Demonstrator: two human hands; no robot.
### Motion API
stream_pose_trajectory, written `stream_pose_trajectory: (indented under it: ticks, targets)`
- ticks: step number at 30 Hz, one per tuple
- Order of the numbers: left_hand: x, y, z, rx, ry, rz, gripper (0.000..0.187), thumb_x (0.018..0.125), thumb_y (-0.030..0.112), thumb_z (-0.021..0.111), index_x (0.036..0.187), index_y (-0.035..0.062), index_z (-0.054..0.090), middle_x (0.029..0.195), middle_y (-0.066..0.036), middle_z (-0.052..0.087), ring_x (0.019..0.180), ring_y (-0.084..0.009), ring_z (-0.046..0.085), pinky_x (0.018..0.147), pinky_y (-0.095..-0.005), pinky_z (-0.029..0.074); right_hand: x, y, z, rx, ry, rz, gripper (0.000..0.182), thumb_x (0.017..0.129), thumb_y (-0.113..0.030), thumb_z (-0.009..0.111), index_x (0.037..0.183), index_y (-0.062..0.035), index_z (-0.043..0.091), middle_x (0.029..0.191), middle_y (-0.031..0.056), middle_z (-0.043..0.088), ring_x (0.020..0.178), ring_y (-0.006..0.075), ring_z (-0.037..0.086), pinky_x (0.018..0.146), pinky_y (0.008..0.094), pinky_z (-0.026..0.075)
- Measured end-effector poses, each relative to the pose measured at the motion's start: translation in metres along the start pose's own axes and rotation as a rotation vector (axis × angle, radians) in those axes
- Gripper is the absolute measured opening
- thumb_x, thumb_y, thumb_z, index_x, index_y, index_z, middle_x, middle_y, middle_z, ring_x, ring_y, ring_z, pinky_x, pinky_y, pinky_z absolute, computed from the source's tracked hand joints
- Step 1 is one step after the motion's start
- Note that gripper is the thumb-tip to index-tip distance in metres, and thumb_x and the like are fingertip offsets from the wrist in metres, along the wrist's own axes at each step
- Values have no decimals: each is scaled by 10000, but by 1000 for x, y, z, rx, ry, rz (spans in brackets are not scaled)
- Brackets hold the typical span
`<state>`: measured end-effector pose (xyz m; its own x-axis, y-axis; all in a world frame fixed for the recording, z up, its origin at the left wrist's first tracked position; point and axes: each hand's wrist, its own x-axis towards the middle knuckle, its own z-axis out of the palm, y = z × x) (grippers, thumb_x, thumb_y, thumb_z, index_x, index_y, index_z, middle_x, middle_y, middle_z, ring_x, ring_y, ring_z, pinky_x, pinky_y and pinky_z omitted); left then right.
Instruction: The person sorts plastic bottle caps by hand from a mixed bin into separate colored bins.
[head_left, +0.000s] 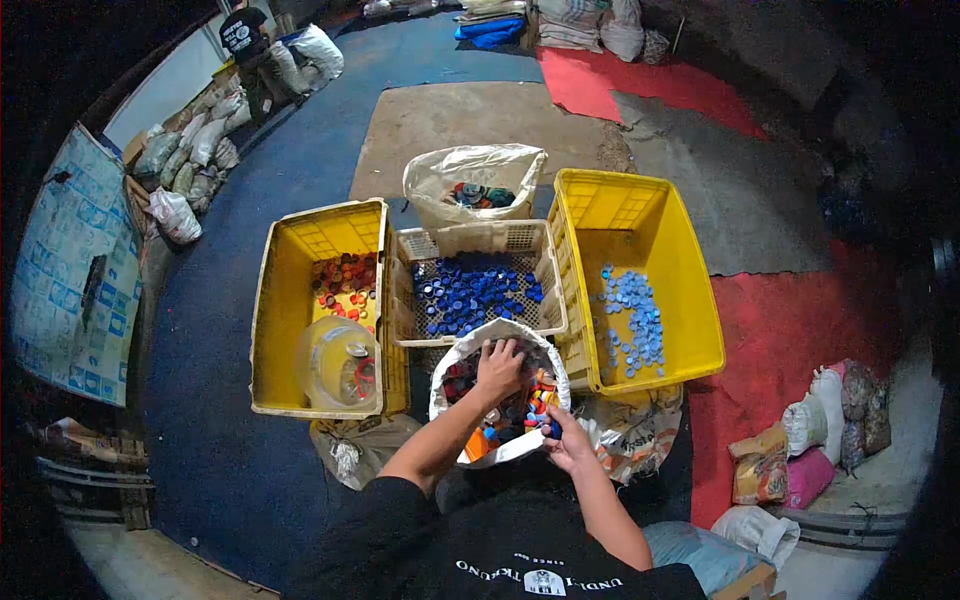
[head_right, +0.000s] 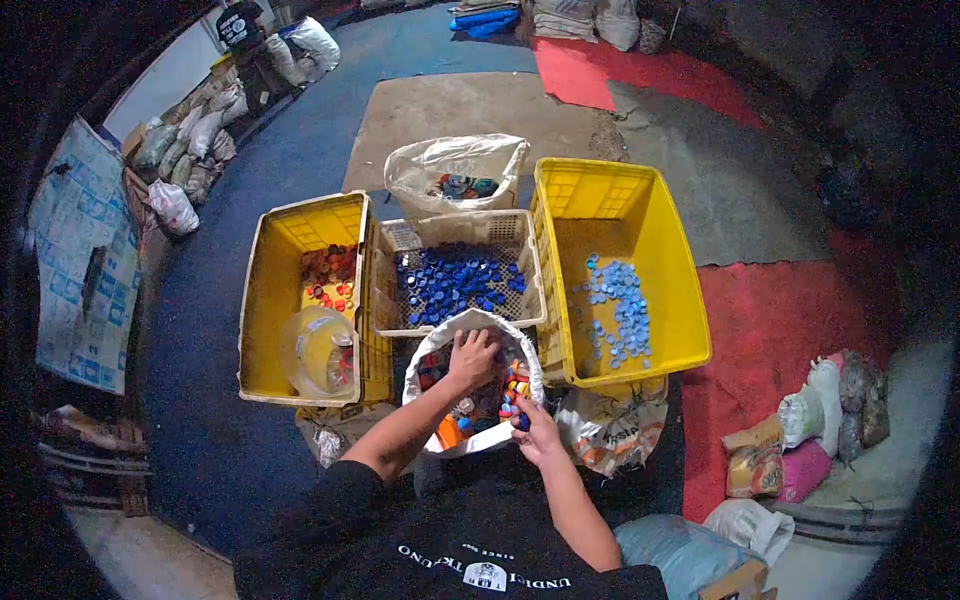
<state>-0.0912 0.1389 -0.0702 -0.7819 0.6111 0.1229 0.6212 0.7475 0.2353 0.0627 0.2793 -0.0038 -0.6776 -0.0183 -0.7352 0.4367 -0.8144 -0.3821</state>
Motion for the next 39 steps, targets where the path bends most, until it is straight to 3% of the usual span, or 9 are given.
stream_pose_trajectory:
  ticks: [6, 10, 12, 14, 20, 21, 25, 32, 39]
  targets:
    - [-48, 24, -47, -726, 53, -194, 360, 694, 240, 745, 920, 11, 584, 785, -184, 613, 726, -356, 617, 647, -405, 497, 2, -4, -8, -226, 19, 15, 250, 898, -336, 661, 901, -117, 542, 752, -8, 506, 541, 71, 467, 380, 177, 290]
    - [-80, 43, -72, -891, 52, -305, 380, 687, 223, 776, 929, 13, 573, 807, -176, 603, 730, -319, 614, 647, -408, 479, -2, -4, 20, -700, 8, -153, 325, 891, -365, 668, 1090, -110, 633, 679, -16, 500, 539, 46, 449, 381, 197, 253]
    - [-90, 46, -84, -825, 79, -278, 375, 692, 169, 775, 955, 2, 566, 862, -153, 611, 754, -225, 600, 670, -339, 472, 26, 1, 9, -1121, -207, -522, 359, 907, -378, 643, 1052, -51, 667, 825, 31, 659, 700, 79, 579, 593, 249, 470]
    - [-94, 45, -103, -713, 87, -225, 349, 682, 141, 753, 940, 8, 559, 846, -146, 560, 775, -310, 572, 687, -398, 458, 23, 3, 24, -1205, -308, -659, 326, 924, -327, 624, 1071, -39, 662, 838, 12, 652, 701, 73, 571, 633, 238, 472]
    - [-95, 40, -151, -760, 267, -204, 323, 655, 80, 747, 941, 24, 608, 937, -132, 576, 862, -314, 606, 761, -381, 499, -18, -18, 76, -1111, -437, -504, 288, 913, -296, 646, 1062, -50, 673, 758, -21, 596, 644, 49, 512, 573, 214, 417]
    - [-96, 37, -155, -751, 259, -173, 362, 656, 66, 741, 996, 33, 624, 948, -133, 568, 876, -314, 600, 784, -373, 497, -24, -23, 83, -1125, -453, -454, 343, 917, -280, 630, 1098, 10, 652, 962, 29, 659, 881, 83, 580, 783, 241, 463]
    - [-95, 42, -166, -945, 286, -266, 454, 732, 42, 742, 1155, 13, 580, 987, -71, 629, 864, -128, 602, 775, -279, 504, -24, -20, 84, -366, -510, 77, 272, 940, -374, 576, 912, -104, 562, 702, 1, 530, 474, 71, 443, 395, 223, 354]
    - [-104, 46, -159, -843, 226, -213, 381, 755, 157, 758, 1101, 55, 634, 921, -73, 604, 788, -174, 589, 711, -300, 486, -25, -7, 67, -314, -435, 163, 330, 922, -420, 593, 962, -94, 572, 747, 28, 597, 522, 87, 523, 363, 194, 345]
    - [-137, 31, -71, -1843, -20, -980, 288, 898, 195, 638, 1116, 20, 566, 879, -46, 626, 633, -106, 567, 588, -231, 483, 4, 20, 37, -121, -243, 175, 312, 965, -354, 531, 1012, -49, 568, 894, 81, 599, 786, 204, 609, 710, 352, 552]
